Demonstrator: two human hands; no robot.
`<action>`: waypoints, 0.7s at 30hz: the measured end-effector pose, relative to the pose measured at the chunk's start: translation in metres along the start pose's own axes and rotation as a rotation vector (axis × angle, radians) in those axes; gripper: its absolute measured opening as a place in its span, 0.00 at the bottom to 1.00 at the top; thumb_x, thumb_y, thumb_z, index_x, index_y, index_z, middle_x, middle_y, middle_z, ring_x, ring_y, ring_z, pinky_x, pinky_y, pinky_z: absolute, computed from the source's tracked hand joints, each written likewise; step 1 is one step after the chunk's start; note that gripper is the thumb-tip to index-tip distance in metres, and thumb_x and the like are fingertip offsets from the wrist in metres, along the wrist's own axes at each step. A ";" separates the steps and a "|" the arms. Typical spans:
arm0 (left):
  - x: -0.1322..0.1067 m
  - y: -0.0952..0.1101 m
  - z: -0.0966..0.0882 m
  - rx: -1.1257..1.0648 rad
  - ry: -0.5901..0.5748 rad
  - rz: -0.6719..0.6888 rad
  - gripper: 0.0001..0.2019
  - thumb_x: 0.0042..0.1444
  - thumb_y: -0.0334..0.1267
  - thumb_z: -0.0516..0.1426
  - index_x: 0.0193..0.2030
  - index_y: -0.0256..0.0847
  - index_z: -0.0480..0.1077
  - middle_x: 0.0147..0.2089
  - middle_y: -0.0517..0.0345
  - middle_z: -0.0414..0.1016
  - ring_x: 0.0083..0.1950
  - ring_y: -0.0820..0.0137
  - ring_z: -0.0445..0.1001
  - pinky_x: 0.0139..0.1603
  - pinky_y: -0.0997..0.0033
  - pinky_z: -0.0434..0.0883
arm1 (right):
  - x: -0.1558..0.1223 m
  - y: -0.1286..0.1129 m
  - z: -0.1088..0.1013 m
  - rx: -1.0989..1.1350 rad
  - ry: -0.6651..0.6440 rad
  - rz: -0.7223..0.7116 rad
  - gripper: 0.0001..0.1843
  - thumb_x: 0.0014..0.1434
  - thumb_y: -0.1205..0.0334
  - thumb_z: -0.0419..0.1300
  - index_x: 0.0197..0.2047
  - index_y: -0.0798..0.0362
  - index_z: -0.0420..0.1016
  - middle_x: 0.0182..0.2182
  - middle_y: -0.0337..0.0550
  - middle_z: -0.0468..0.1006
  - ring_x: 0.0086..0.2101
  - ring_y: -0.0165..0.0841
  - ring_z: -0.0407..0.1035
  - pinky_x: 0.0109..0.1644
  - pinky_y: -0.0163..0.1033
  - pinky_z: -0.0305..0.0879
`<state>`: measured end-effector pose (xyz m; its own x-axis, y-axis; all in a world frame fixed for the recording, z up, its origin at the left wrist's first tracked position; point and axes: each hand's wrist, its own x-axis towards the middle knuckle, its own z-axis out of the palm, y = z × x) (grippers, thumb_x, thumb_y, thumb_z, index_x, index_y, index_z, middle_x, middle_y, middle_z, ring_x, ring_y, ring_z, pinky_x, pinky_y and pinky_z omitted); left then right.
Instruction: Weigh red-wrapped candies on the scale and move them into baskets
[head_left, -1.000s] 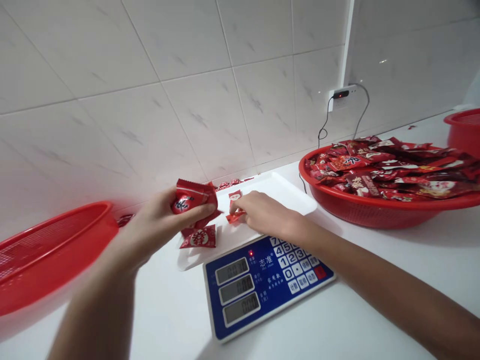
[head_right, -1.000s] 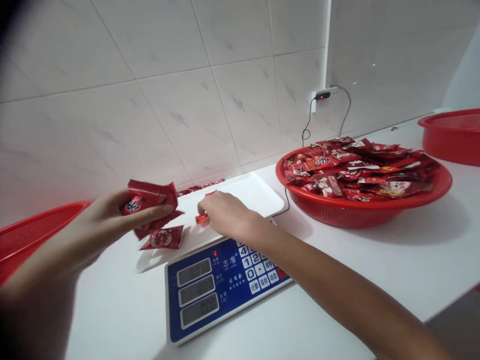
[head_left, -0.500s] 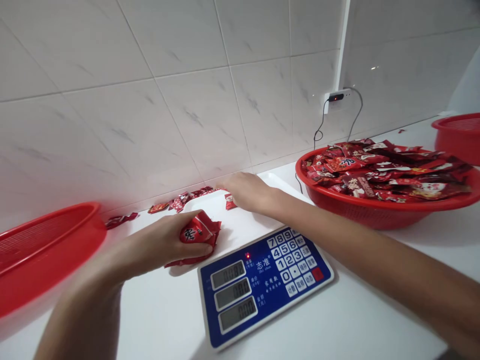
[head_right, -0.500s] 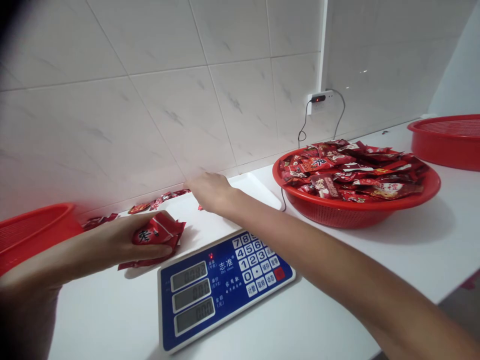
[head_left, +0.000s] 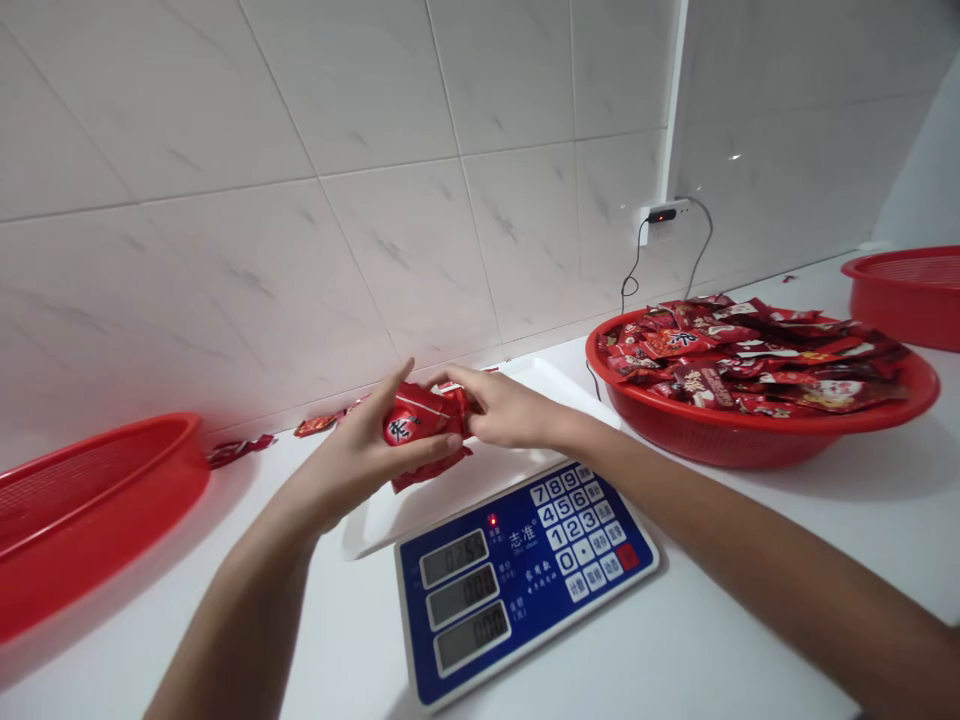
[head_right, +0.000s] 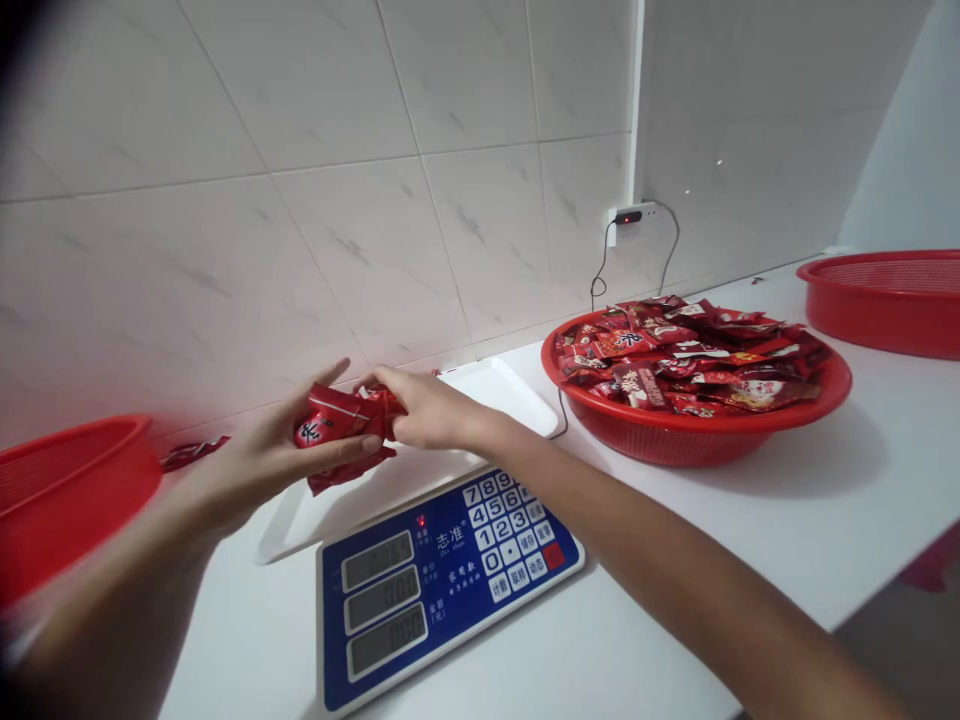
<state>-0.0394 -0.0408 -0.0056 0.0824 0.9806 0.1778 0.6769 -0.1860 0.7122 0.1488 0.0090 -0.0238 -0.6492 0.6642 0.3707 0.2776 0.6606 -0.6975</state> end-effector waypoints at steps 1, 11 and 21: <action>0.000 0.004 0.004 -0.021 -0.021 0.004 0.42 0.43 0.58 0.67 0.63 0.40 0.66 0.44 0.46 0.81 0.45 0.55 0.80 0.41 0.61 0.75 | -0.005 -0.002 0.001 0.067 0.027 0.008 0.30 0.57 0.76 0.53 0.63 0.54 0.64 0.50 0.47 0.81 0.48 0.34 0.75 0.52 0.38 0.69; -0.001 0.013 0.028 0.123 0.103 0.157 0.22 0.50 0.53 0.64 0.50 0.46 0.76 0.47 0.52 0.81 0.47 0.56 0.78 0.46 0.56 0.74 | -0.011 -0.006 0.009 0.178 0.294 0.126 0.27 0.58 0.78 0.51 0.60 0.53 0.64 0.49 0.49 0.80 0.47 0.37 0.75 0.52 0.43 0.72; -0.006 0.012 0.040 0.283 0.236 0.308 0.20 0.53 0.44 0.64 0.51 0.47 0.67 0.45 0.53 0.80 0.42 0.57 0.81 0.39 0.59 0.75 | 0.001 0.000 0.018 0.829 0.267 0.171 0.23 0.71 0.48 0.46 0.58 0.54 0.69 0.48 0.52 0.78 0.50 0.40 0.74 0.56 0.48 0.71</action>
<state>-0.0028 -0.0463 -0.0255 0.1640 0.8357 0.5242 0.8226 -0.4091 0.3950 0.1352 0.0035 -0.0340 -0.4305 0.8584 0.2790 -0.3139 0.1475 -0.9379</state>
